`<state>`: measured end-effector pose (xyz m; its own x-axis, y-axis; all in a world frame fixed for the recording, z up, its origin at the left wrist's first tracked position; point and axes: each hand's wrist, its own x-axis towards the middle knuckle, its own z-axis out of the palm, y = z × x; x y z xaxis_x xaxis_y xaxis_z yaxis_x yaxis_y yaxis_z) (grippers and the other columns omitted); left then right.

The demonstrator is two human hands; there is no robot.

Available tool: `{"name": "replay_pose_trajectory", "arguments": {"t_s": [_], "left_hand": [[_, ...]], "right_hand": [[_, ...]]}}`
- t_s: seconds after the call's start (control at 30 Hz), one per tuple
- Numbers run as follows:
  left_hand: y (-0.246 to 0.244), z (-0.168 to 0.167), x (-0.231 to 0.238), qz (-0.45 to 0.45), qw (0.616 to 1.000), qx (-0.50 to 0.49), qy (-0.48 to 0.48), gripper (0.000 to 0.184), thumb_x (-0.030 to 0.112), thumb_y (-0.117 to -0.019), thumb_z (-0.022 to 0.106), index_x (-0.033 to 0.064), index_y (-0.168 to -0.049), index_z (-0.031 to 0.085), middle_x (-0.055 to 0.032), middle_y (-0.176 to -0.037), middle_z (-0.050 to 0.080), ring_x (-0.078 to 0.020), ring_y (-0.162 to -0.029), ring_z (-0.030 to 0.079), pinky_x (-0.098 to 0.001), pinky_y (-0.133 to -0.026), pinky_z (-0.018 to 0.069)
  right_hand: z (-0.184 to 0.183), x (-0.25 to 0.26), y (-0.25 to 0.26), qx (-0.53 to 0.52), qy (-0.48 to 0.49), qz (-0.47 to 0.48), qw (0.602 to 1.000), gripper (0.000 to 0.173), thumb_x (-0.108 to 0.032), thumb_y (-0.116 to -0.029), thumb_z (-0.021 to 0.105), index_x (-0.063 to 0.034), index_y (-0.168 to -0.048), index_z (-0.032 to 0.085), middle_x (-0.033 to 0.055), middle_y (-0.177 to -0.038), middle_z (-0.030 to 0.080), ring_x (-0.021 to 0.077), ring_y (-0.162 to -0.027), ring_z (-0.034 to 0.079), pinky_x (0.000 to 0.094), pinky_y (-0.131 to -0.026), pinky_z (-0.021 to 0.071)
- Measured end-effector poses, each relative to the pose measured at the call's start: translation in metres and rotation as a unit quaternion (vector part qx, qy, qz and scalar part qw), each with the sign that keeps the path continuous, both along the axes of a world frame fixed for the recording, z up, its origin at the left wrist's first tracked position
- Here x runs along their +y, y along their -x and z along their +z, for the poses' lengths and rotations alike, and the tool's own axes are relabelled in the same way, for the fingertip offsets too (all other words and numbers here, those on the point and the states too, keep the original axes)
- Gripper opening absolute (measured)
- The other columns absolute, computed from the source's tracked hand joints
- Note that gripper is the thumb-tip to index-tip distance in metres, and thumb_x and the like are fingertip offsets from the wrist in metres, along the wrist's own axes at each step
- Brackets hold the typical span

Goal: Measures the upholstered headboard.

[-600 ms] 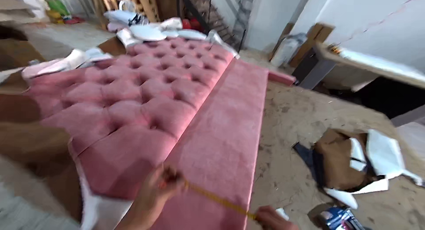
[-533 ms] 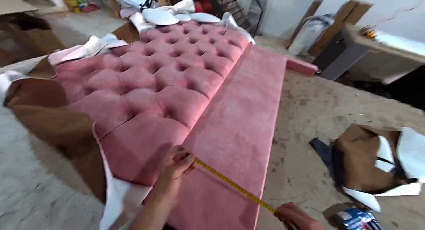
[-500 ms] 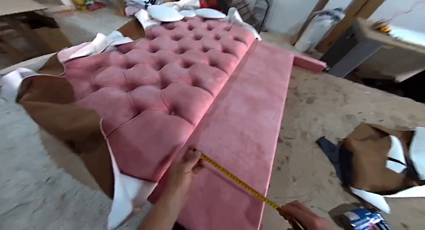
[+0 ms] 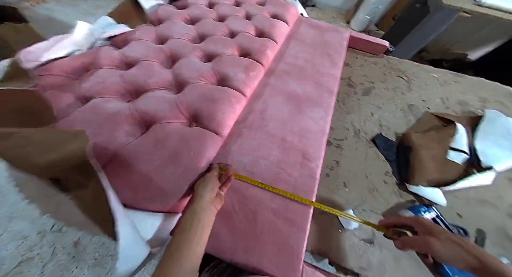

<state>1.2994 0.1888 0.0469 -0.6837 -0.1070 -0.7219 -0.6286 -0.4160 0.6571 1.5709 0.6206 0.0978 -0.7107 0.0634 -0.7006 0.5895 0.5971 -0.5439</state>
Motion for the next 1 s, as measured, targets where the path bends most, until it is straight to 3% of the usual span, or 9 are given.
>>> {"name": "replay_pose_trajectory", "arguments": {"t_s": [0.1,0.2,0.3,0.37,0.47,0.53,0.73,0.87,1.0], "left_hand": [[-0.003,-0.001,-0.004,-0.043,0.999,0.002,0.024,0.037,0.035,-0.111,0.042,0.0053,-0.128,0.056,-0.0084,-0.108,0.07,-0.0159,-0.088,0.071,-0.0307,-0.075,0.0599],[-0.009,0.011,-0.022,-0.119,0.991,-0.007,0.062,0.044,0.037,-0.1112,0.039,0.0065,-0.142,0.047,-0.0124,-0.124,0.066,-0.0225,-0.104,0.07,-0.0381,-0.086,0.0589],[-0.028,0.021,-0.041,-0.205,0.962,0.067,0.17,0.038,0.024,-0.1104,0.039,0.0027,-0.14,0.049,-0.0122,-0.124,0.067,-0.0206,-0.101,0.072,-0.037,-0.085,0.0598],[-0.044,0.015,-0.05,-0.319,0.859,0.242,0.321,0.044,0.013,-0.1046,0.045,-0.0075,-0.144,0.043,-0.0203,-0.137,0.058,-0.0193,-0.115,0.065,-0.0335,-0.096,0.0556],[-0.054,0.001,-0.045,-0.424,0.613,0.426,0.513,0.056,0.026,-0.1026,0.048,-0.0088,-0.147,0.047,-0.0327,-0.149,0.048,-0.0473,-0.14,0.046,-0.0571,-0.116,0.0382],[-0.054,-0.011,-0.038,-0.454,0.551,0.43,0.553,0.06,0.033,-0.1041,0.042,-0.0073,-0.149,0.046,-0.0313,-0.154,0.044,-0.0506,-0.145,0.039,-0.0608,-0.119,0.0319],[-0.047,-0.028,-0.042,-0.454,0.507,0.428,0.595,0.062,0.037,-0.1042,0.038,-0.0059,-0.146,0.05,-0.0278,-0.154,0.046,-0.0467,-0.144,0.042,-0.058,-0.119,0.0347],[-0.042,-0.022,-0.043,-0.472,0.465,0.425,0.617,0.057,0.033,-0.1037,0.042,-0.0054,-0.145,0.053,-0.027,-0.151,0.049,-0.0466,-0.142,0.045,-0.0591,-0.116,0.038],[-0.029,-0.018,-0.022,-0.489,0.465,0.434,0.597,0.056,0.031,-0.1023,0.048,-0.0044,-0.146,0.052,-0.0255,-0.155,0.046,-0.0472,-0.144,0.041,-0.0596,-0.116,0.0371]], "right_hand": [[0.0,-0.019,0.006,-0.009,-0.087,0.034,0.996,0.034,-0.03,-0.0889,0.071,-0.0166,-0.12,0.075,0.0087,-0.106,0.073,0.0248,-0.096,0.068,0.0533,-0.086,0.0532],[-0.009,-0.031,0.015,-0.027,-0.113,0.046,0.992,0.031,-0.029,-0.0918,0.071,-0.0162,-0.119,0.076,0.0101,-0.106,0.073,0.0275,-0.099,0.067,0.0554,-0.088,0.0508],[-0.014,-0.032,0.012,-0.035,-0.107,0.038,0.993,0.029,-0.03,-0.0917,0.07,-0.0196,-0.118,0.076,0.0067,-0.105,0.073,0.0241,-0.097,0.067,0.0527,-0.085,0.0511],[-0.016,-0.032,0.011,-0.044,-0.098,0.037,0.994,0.029,-0.03,-0.092,0.069,-0.0202,-0.118,0.077,0.0056,-0.102,0.073,0.0226,-0.095,0.067,0.052,-0.084,0.0512],[-0.021,-0.033,0.01,-0.052,-0.082,0.041,0.994,0.027,-0.03,-0.0931,0.067,-0.0202,-0.116,0.077,0.0041,-0.099,0.073,0.0197,-0.092,0.067,0.0491,-0.082,0.0506],[-0.025,-0.033,0.011,-0.057,-0.082,0.045,0.994,0.027,-0.031,-0.0923,0.067,-0.0212,-0.115,0.077,0.003,-0.099,0.073,0.019,-0.092,0.067,0.0487,-0.081,0.0513],[-0.029,-0.031,0.017,-0.058,-0.082,0.05,0.994,0.027,-0.031,-0.0927,0.068,-0.0215,-0.116,0.077,0.0032,-0.1,0.073,0.0194,-0.093,0.067,0.0485,-0.082,0.051],[-0.03,-0.026,0.013,-0.048,-0.064,0.061,0.995,0.034,-0.032,-0.0917,0.07,-0.0174,-0.122,0.075,0.0112,-0.112,0.073,0.0301,-0.105,0.068,0.0586,-0.092,0.0506],[-0.028,-0.001,0.007,-0.004,-0.029,0.044,0.999,0.032,-0.03,-0.0875,0.073,-0.0159,-0.117,0.077,0.0102,-0.103,0.074,0.0281,-0.094,0.07,0.0564,-0.083,0.0538]]}}
